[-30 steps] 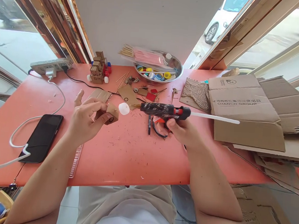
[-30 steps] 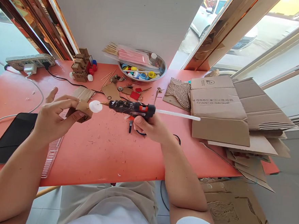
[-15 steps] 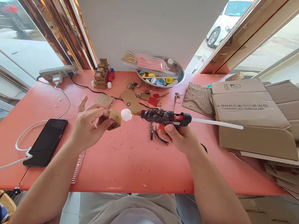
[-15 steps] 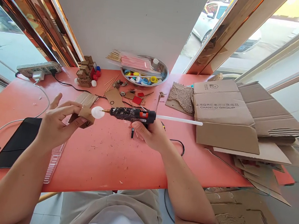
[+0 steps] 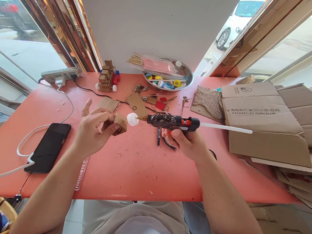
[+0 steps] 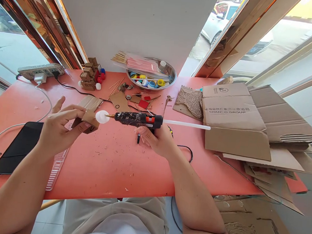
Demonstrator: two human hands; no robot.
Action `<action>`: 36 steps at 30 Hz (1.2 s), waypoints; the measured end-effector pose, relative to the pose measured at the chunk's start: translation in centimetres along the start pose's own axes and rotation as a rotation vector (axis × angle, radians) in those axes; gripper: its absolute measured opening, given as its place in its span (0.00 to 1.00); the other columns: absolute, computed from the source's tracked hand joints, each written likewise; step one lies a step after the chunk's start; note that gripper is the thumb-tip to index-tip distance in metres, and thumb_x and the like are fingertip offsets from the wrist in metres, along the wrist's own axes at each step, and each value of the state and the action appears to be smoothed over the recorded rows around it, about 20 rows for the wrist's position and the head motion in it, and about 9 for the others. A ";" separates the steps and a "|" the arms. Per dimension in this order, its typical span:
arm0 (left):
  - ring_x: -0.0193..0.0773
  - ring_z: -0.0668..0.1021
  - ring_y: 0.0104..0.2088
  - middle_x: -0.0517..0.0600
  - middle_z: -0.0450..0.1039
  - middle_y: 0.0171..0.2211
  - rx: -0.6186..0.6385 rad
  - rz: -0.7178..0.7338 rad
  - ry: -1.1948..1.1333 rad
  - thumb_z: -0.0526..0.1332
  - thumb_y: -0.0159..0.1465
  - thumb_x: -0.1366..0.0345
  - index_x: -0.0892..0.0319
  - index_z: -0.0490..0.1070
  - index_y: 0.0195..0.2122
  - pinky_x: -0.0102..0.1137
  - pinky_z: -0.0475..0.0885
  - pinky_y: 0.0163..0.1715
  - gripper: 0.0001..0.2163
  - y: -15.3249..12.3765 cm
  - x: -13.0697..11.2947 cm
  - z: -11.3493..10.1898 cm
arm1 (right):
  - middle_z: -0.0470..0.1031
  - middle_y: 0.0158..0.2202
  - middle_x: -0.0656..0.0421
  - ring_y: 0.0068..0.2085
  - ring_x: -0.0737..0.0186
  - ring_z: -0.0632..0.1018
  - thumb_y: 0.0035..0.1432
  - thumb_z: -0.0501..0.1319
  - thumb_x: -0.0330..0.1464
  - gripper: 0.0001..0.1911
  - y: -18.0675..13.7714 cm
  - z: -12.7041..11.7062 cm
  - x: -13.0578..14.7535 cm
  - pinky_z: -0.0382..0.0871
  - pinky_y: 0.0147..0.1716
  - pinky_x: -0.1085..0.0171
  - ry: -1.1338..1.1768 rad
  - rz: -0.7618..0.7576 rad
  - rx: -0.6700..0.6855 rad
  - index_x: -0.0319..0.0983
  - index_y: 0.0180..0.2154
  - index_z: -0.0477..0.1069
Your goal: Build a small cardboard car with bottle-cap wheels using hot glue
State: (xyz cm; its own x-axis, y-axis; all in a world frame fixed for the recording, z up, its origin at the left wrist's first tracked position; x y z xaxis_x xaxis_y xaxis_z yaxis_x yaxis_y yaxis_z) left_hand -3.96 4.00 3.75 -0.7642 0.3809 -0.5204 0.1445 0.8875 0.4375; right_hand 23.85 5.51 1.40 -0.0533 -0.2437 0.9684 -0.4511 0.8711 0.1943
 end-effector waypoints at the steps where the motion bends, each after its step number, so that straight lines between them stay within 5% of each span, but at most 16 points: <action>1: 0.41 0.83 0.34 0.44 0.80 0.30 -0.004 -0.001 0.000 0.63 0.66 0.54 0.49 0.73 0.27 0.61 0.64 0.76 0.12 0.0 0.0 0.0 | 0.65 0.18 0.67 0.17 0.71 0.62 0.63 0.63 0.68 0.35 0.0 0.0 0.0 0.59 0.17 0.66 -0.006 0.002 -0.002 0.42 0.30 0.69; 21: 0.41 0.84 0.35 0.44 0.81 0.33 -0.032 0.001 -0.008 0.64 0.66 0.55 0.49 0.74 0.28 0.59 0.66 0.75 0.10 -0.4 -0.3 0.0 | 0.57 0.16 0.72 0.17 0.69 0.61 0.63 0.61 0.69 0.35 0.1 0.3 0.1 0.65 0.20 0.63 0.043 0.003 0.027 0.44 0.32 0.67; 36: 0.43 0.85 0.37 0.45 0.82 0.33 -0.010 0.011 0.004 0.64 0.67 0.54 0.49 0.74 0.29 0.61 0.67 0.74 0.10 -0.4 -0.3 -0.2 | 0.64 0.19 0.68 0.16 0.72 0.59 0.64 0.60 0.69 0.36 -0.1 0.2 0.1 0.60 0.18 0.64 0.002 -0.012 0.031 0.44 0.30 0.66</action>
State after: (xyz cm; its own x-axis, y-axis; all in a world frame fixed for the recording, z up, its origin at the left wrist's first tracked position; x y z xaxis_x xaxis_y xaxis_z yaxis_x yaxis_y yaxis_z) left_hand -3.86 3.49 3.87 -0.7652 0.3898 -0.5124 0.1471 0.8807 0.4503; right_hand 23.66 5.33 1.45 -0.0460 -0.2532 0.9663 -0.4790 0.8545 0.2011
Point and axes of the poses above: each hand's wrist, its own y-axis towards the middle knuckle, its own z-axis out of the palm, x = y × z, the point moved 4 cm from there along y, towards the middle knuckle
